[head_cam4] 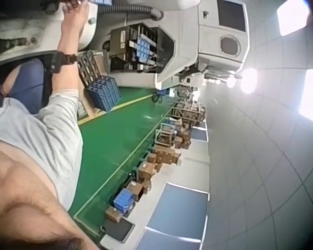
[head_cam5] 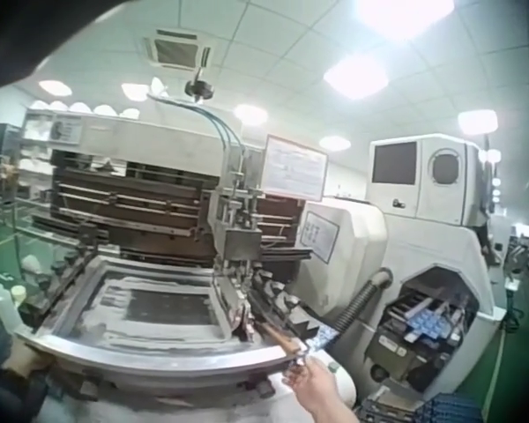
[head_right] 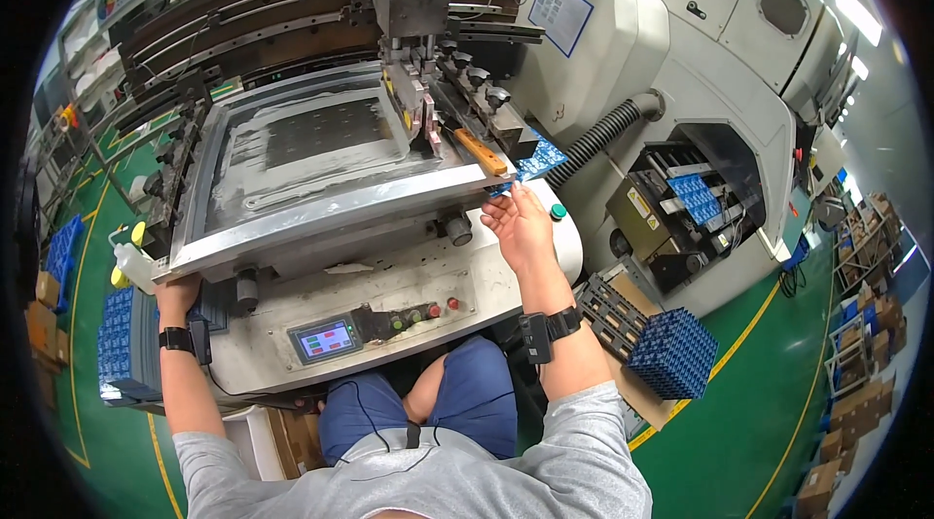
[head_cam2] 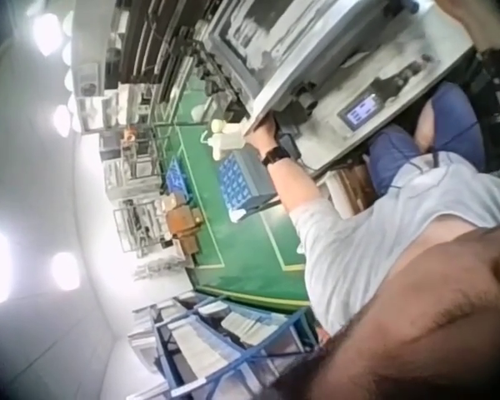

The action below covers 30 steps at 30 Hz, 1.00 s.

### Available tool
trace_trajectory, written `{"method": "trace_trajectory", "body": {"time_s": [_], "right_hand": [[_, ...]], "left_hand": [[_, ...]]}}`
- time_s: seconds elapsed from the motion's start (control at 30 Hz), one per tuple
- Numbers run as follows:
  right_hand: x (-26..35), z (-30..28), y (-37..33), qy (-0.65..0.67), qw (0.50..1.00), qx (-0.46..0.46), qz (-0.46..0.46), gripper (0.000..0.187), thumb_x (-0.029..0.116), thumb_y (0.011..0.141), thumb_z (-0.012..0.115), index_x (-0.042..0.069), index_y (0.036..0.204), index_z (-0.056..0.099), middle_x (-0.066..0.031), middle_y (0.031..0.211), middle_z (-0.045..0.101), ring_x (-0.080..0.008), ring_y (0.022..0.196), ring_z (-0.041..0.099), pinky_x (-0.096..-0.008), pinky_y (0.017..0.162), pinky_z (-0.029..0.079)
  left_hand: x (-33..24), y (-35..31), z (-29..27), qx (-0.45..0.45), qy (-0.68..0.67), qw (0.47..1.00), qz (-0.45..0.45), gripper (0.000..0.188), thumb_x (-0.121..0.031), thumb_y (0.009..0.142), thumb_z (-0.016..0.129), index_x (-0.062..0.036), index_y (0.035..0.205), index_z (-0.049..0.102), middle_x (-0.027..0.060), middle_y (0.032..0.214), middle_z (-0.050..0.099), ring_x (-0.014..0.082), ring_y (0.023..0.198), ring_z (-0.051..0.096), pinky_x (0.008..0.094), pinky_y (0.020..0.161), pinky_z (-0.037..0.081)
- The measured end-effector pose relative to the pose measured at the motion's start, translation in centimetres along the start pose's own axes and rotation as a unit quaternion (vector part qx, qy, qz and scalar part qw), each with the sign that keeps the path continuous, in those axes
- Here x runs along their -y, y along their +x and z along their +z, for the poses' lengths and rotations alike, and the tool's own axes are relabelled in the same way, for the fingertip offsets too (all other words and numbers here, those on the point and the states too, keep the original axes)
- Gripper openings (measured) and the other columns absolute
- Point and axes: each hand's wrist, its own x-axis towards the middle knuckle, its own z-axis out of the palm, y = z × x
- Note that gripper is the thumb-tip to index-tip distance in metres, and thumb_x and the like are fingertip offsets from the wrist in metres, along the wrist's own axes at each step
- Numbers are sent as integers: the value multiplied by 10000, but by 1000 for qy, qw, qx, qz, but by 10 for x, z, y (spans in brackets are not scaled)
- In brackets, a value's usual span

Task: The person picks up a circuit board from a stack, places it onto the machine bed, and presses a button to start the cycle. Once the machine finishes, they remove the board, place it into a tray, and repeat the process.

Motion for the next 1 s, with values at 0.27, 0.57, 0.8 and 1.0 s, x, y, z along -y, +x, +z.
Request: {"method": "trace_trajectory", "body": {"time_s": [0.27,0.57,0.8,1.0], "right_hand": [[5,-16,-1,-9,999,-22,-44,104,190,979,581,87,987,585,-62,829,587,-229,780,594,-358,664,480],[106,-136,-71,-161,980,-111,-42,63,200,972,576,138,961,585,22,732,565,-122,608,532,-267,527,427],[174,-221,-108,-450,875,-163,74,171,165,969,589,62,832,585,-2,634,542,-104,494,481,-250,445,382],[179,-302,-134,-665,693,-206,186,264,146,924,583,37,685,605,-71,588,619,-167,469,564,-305,448,445]], "left_hand": [[1,-7,-6,-50,-32,998,18,425,-482,759,725,-154,1029,741,94,1029,733,323,987,675,432,847,525],[7,0,22,-64,2,996,54,381,-447,738,734,-129,948,745,129,961,728,354,930,675,454,824,531],[179,40,147,-49,147,964,216,341,-322,934,545,-77,1119,694,189,1103,690,403,1060,626,487,913,488],[204,62,136,13,3,987,158,377,-330,937,608,-43,1171,680,200,1194,667,395,1129,610,456,940,474]]}}
